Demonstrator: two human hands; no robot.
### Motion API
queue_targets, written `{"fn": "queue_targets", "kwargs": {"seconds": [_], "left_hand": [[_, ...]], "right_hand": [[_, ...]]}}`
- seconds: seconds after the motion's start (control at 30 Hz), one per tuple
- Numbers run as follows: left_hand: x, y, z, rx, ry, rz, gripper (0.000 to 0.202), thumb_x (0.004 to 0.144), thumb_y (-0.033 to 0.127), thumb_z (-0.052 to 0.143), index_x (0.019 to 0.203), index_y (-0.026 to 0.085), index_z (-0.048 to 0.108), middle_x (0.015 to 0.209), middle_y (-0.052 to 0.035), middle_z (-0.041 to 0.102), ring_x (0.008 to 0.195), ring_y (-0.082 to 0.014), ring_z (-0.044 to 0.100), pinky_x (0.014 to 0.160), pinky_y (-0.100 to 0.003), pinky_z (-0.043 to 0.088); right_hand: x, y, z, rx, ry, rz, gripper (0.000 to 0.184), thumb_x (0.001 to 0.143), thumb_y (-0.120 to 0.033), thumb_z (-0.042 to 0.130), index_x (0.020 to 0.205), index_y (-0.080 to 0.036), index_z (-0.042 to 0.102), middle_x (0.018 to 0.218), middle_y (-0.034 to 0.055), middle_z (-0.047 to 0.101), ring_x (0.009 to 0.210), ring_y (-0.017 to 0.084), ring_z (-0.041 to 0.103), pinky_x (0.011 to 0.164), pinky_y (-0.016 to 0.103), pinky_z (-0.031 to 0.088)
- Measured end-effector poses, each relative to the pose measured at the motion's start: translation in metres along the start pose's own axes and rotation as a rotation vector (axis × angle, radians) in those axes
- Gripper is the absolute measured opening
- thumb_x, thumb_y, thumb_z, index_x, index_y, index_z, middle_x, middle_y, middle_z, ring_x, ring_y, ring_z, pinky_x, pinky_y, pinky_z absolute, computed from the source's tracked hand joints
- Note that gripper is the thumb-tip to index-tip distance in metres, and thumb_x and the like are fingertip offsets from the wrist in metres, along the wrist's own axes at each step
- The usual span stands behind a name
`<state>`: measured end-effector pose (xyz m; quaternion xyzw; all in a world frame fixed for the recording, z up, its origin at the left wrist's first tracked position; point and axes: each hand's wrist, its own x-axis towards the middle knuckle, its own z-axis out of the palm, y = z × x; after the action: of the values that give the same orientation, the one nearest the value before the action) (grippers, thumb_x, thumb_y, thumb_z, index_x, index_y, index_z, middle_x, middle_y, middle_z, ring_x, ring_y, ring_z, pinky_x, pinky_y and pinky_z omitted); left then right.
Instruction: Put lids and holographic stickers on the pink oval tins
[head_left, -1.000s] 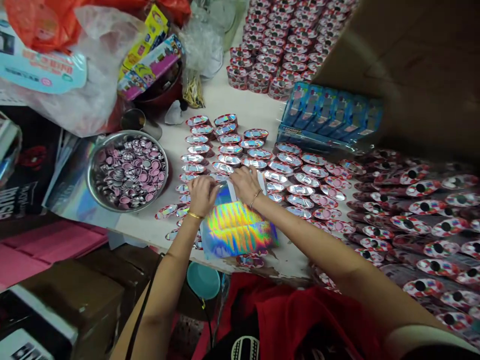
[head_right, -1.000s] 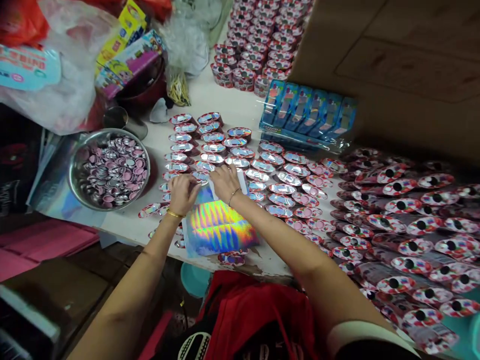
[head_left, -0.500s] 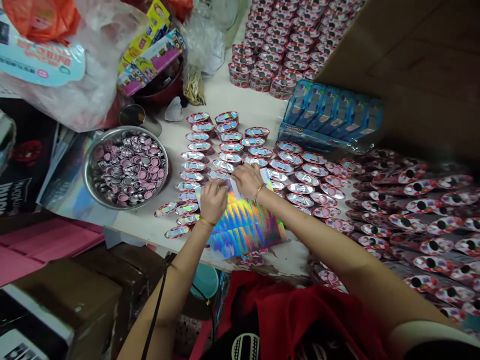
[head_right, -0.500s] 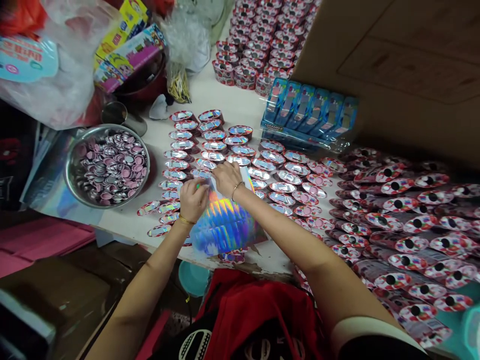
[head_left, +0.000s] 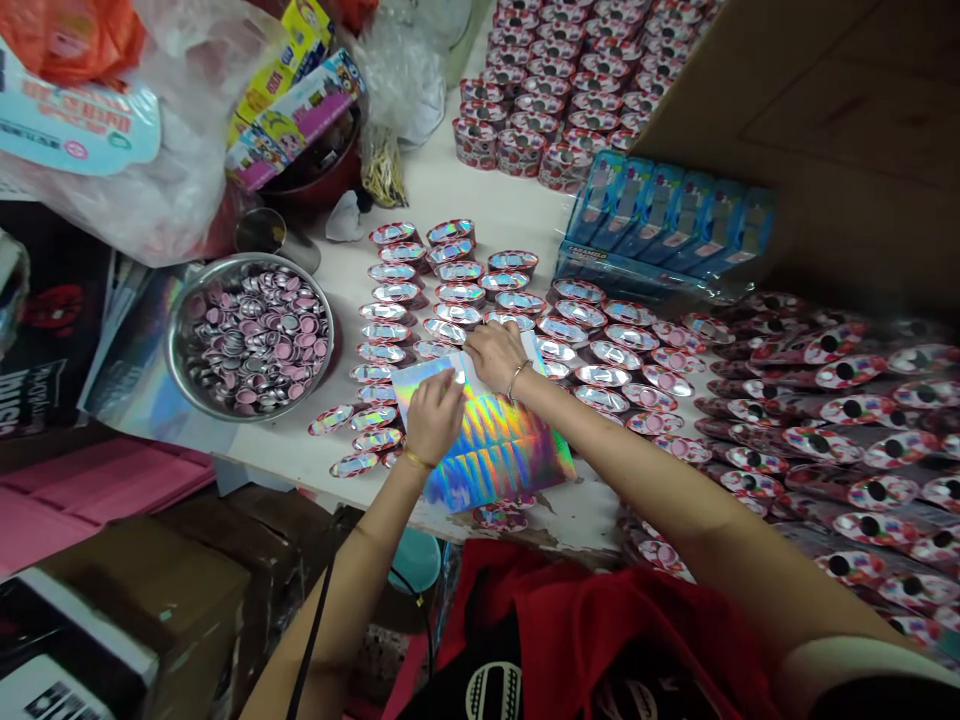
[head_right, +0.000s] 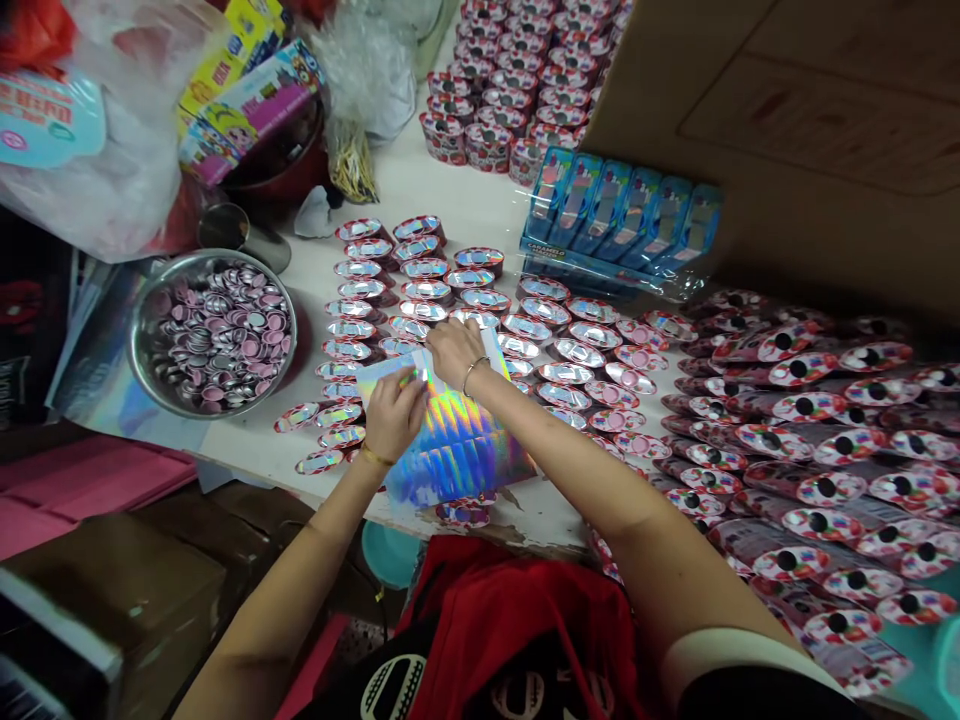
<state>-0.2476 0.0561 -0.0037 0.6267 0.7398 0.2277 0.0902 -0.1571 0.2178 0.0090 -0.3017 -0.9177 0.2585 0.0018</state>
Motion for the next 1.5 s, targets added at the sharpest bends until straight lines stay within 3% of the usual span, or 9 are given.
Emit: {"fn": "queue_targets", "kwargs": {"seconds": [0.13, 0.23, 0.4, 0.6, 0.7, 0.87, 0.97, 1.23, 1.5], "left_hand": [[-0.024, 0.008, -0.011, -0.216, 0.134, -0.004, 0.024, 0.086, 0.026, 0.057, 0.109, 0.02, 0.054, 0.109, -0.0125, 0.059, 0.097, -0.0197, 0.059, 0.075, -0.032, 0.05], [-0.006, 0.002, -0.018, -0.197, 0.217, -0.141, 0.042, 0.087, 0.028, 0.056, 0.127, 0.019, 0.047, 0.112, -0.0126, 0.06, 0.09, -0.0185, 0.059, 0.071, -0.03, 0.048], [0.039, -0.011, -0.009, 0.089, -0.011, -0.175, 0.054, 0.09, 0.024, 0.045, 0.143, 0.017, 0.039, 0.098, -0.0107, 0.067, 0.095, -0.0233, 0.059, 0.089, -0.036, 0.043], [0.015, -0.005, -0.003, 0.067, -0.086, -0.076, 0.052, 0.091, 0.023, 0.044, 0.142, 0.017, 0.04, 0.101, -0.0118, 0.066, 0.097, -0.0229, 0.06, 0.089, -0.036, 0.043], [-0.005, 0.01, -0.021, -0.062, 0.057, -0.08, 0.055, 0.089, 0.025, 0.05, 0.142, 0.016, 0.038, 0.092, -0.0091, 0.064, 0.09, -0.0213, 0.059, 0.088, -0.038, 0.045], [-0.008, 0.055, -0.056, -0.524, 0.494, -0.377, 0.07, 0.083, 0.029, 0.064, 0.143, 0.026, 0.029, 0.085, 0.0005, 0.054, 0.078, -0.0123, 0.055, 0.079, -0.031, 0.051], [0.0, 0.085, -0.061, -0.86, 0.489, -0.509, 0.07, 0.078, 0.032, 0.07, 0.138, 0.03, 0.035, 0.081, 0.0029, 0.052, 0.073, -0.0094, 0.054, 0.074, -0.026, 0.052], [-0.015, 0.146, -0.009, -1.146, 0.186, -0.598, 0.066, 0.074, 0.028, 0.072, 0.132, 0.028, 0.042, 0.077, 0.0038, 0.052, 0.069, -0.0084, 0.054, 0.071, -0.023, 0.051], [-0.024, 0.168, 0.06, -0.89, 0.043, -0.465, 0.067, 0.078, 0.028, 0.064, 0.139, 0.022, 0.037, 0.078, 0.0016, 0.055, 0.069, -0.0105, 0.055, 0.068, -0.024, 0.046]], "right_hand": [[0.0, 0.007, 0.007, -0.023, 0.019, 0.008, 0.031, 0.095, -0.017, 0.037, 0.091, -0.014, 0.067, 0.096, 0.012, 0.064, 0.098, 0.024, 0.047, 0.082, 0.039, 0.023], [-0.002, 0.007, 0.009, -0.025, 0.03, -0.01, 0.03, 0.095, -0.016, 0.036, 0.093, -0.013, 0.067, 0.098, 0.0126, 0.064, 0.099, 0.025, 0.046, 0.082, 0.039, 0.023], [-0.006, 0.002, 0.009, -0.031, 0.043, -0.03, 0.03, 0.095, -0.017, 0.036, 0.095, -0.013, 0.066, 0.098, 0.0129, 0.063, 0.1, 0.025, 0.046, 0.082, 0.039, 0.023], [-0.003, 0.008, 0.019, -0.032, 0.058, 0.006, 0.031, 0.096, -0.018, 0.035, 0.098, -0.014, 0.066, 0.1, 0.013, 0.062, 0.102, 0.026, 0.045, 0.085, 0.039, 0.025], [0.001, 0.009, 0.023, -0.009, 0.058, 0.023, 0.031, 0.096, -0.019, 0.035, 0.102, -0.014, 0.065, 0.104, 0.0133, 0.062, 0.104, 0.026, 0.045, 0.087, 0.039, 0.025], [-0.026, -0.002, 0.002, 0.202, 0.236, 0.054, 0.038, 0.098, -0.039, 0.038, 0.123, -0.018, 0.057, 0.124, 0.0117, 0.057, 0.117, 0.025, 0.043, 0.099, 0.038, 0.025], [-0.076, -0.005, -0.015, 0.511, 0.357, 0.192, 0.049, 0.098, -0.053, 0.029, 0.115, -0.02, 0.062, 0.118, 0.0089, 0.061, 0.115, 0.023, 0.049, 0.099, 0.038, 0.032], [-0.213, 0.003, -0.012, 1.399, 0.297, 0.599, 0.041, 0.072, -0.06, 0.066, 0.074, -0.02, 0.061, 0.069, -0.0009, 0.06, 0.067, 0.014, 0.053, 0.067, 0.027, 0.043], [-0.265, 0.051, 0.004, 0.86, 0.544, 0.664, 0.026, 0.084, -0.045, 0.055, 0.076, -0.021, 0.058, 0.071, -0.0001, 0.057, 0.068, 0.015, 0.049, 0.067, 0.029, 0.038]]}}
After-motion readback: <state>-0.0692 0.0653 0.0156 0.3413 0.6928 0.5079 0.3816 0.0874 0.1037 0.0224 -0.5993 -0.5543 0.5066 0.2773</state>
